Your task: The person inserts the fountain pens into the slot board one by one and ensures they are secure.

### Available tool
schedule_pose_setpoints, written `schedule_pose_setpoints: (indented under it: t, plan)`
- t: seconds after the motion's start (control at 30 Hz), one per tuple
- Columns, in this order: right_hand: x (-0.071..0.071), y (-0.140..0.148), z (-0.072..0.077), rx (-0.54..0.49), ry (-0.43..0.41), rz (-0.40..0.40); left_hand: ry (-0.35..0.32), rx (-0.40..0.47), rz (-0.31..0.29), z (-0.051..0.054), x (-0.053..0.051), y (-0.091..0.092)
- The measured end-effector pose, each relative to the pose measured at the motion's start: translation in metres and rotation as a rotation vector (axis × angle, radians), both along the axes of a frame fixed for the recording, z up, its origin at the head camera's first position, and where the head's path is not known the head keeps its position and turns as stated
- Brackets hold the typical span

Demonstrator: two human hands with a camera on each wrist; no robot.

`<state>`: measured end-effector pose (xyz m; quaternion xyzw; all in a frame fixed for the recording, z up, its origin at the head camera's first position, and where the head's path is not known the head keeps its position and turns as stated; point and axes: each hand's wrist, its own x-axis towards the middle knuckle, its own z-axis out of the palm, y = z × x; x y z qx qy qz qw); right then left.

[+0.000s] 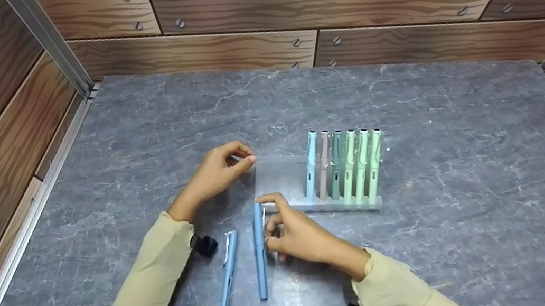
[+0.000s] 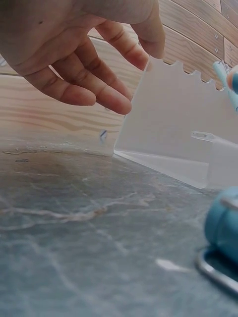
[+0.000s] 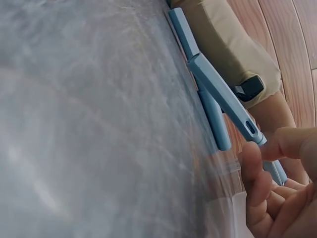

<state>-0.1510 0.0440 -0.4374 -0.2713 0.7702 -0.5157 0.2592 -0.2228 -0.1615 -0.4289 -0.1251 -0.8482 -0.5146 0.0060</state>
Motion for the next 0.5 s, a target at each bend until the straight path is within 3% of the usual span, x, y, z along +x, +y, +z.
schedule_pose_setpoints:
  t: [0.5]
  plan:
    - [-0.003,0.011,-0.001,-0.033,-0.06,-0.037,-0.011,-0.018,0.013,0.002,0.001,0.001]
